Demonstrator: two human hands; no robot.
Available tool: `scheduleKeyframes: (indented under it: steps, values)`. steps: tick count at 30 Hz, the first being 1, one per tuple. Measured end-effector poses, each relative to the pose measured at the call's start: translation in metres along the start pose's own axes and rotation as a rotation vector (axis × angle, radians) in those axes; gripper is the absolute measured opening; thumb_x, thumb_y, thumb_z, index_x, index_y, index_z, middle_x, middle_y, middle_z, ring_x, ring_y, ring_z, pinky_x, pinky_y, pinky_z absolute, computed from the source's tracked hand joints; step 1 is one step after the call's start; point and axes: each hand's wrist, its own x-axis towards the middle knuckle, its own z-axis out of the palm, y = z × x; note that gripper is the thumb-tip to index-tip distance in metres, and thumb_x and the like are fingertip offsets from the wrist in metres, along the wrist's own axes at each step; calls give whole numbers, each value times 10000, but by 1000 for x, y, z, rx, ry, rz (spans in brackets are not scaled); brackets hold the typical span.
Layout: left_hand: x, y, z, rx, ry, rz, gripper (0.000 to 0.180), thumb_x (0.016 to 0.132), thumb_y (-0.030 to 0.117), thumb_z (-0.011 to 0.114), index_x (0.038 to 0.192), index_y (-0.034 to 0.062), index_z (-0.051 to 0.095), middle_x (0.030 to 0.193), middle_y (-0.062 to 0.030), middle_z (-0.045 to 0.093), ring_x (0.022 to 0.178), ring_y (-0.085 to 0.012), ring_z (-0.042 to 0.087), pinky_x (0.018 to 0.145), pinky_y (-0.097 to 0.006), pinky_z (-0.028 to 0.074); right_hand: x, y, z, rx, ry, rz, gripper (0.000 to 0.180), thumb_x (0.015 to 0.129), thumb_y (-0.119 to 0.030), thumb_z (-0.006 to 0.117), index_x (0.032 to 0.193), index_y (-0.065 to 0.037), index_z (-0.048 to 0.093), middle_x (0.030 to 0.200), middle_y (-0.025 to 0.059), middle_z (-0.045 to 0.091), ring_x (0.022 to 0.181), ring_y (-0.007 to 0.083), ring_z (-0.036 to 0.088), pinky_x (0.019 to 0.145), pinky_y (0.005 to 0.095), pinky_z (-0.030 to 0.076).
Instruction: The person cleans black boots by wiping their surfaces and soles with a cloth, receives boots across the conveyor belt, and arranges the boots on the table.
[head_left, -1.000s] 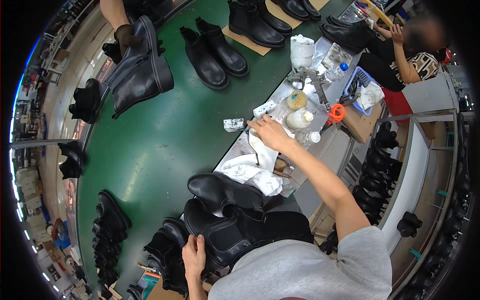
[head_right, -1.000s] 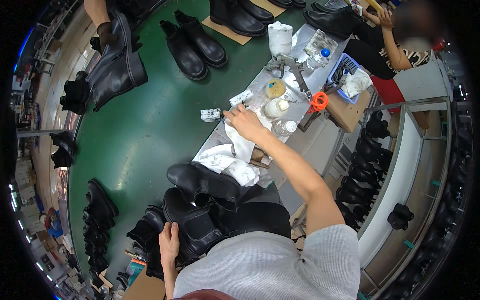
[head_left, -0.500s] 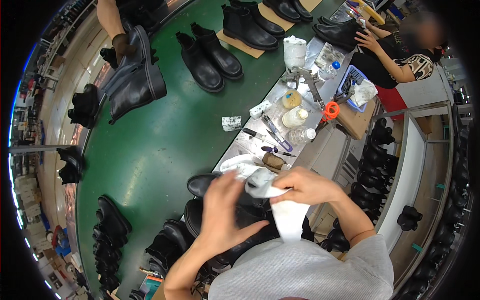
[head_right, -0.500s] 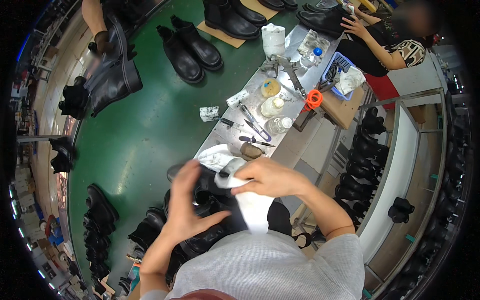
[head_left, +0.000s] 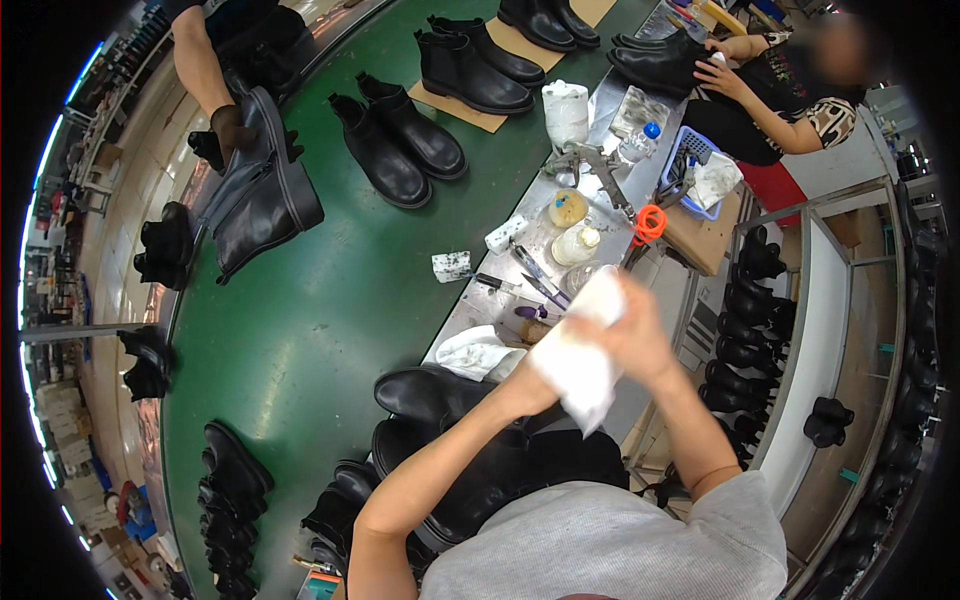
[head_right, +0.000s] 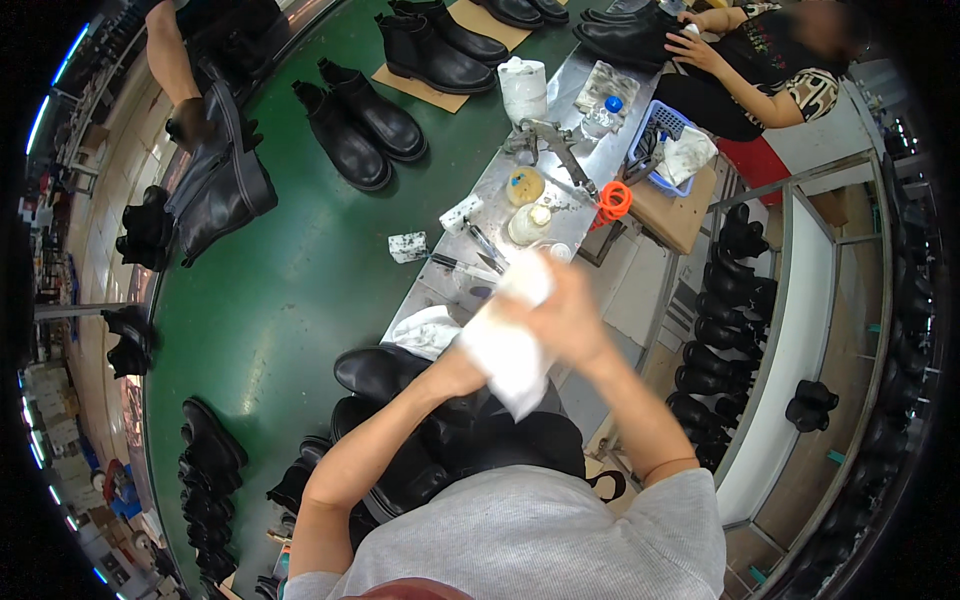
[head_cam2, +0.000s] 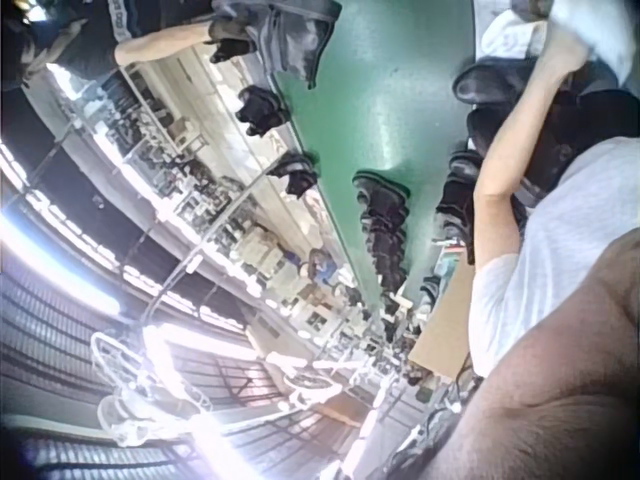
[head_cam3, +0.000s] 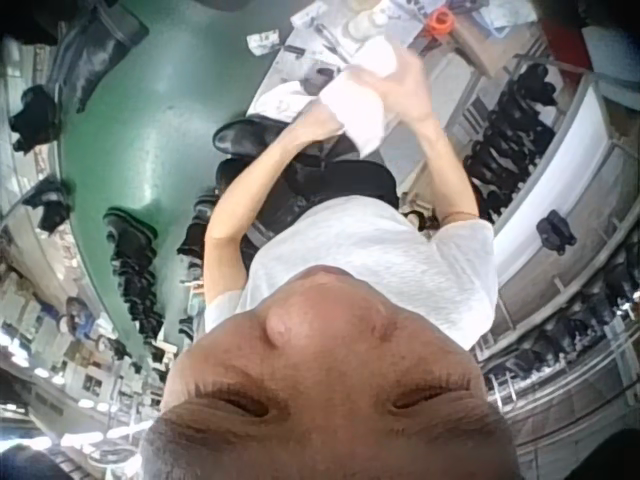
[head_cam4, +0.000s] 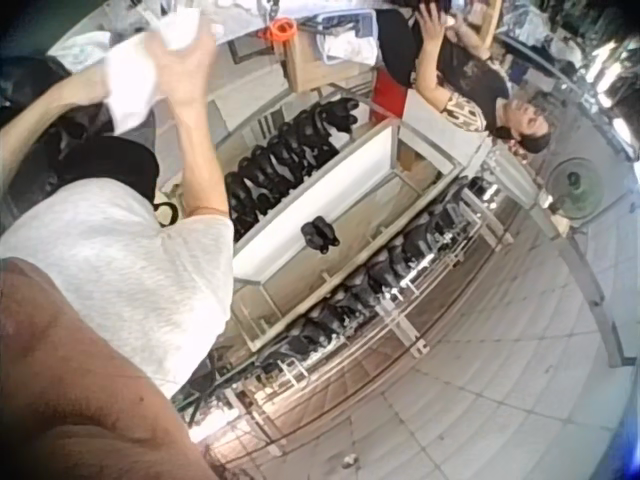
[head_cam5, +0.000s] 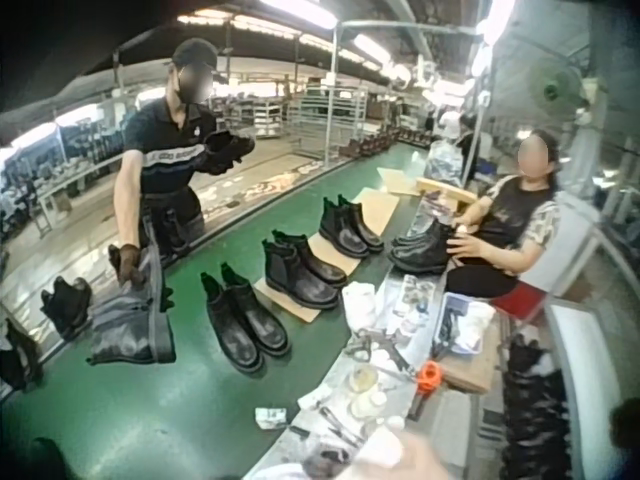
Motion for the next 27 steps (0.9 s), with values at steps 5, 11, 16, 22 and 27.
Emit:
scheduleKeyframes:
  steps: [5,11,16,22,27]
  values:
    - [0,66,-29,392,-43,-184,235,901,164,552,1034,-27,576,900,-93,638,831,-157,603,776,-290,476,77,40,-91,-960,180,-457,231,722,-46,649,901,21,519,812,186,573,725,368,572,615,369,452]
    - [-27,80,-85,267,393,-226,193,911,99,535,1027,-53,561,869,-81,631,815,-121,606,751,-247,485,116,79,-84,-867,-65,-574,329,690,-142,736,867,14,507,795,181,556,726,382,550,621,404,448]
    - [-52,91,-110,191,669,-266,175,902,90,548,1020,-37,568,860,-77,627,787,-124,597,749,-247,479,110,69,-98,-199,312,-422,210,772,-108,710,913,-25,579,788,16,620,747,76,575,629,246,477]
    - [-62,100,-157,71,1001,-131,494,837,213,657,1223,9,425,1053,-107,568,965,-187,562,806,-342,472,132,162,-137,1137,-170,287,300,905,-339,508,1000,-66,591,777,-4,580,532,59,466,457,190,403]
    - [-39,90,-187,-152,1025,16,745,778,279,721,1326,15,290,1263,-168,419,1125,-254,463,905,-418,443,132,153,-137,624,137,401,307,889,-325,556,981,-33,584,748,15,582,559,88,491,469,209,410]
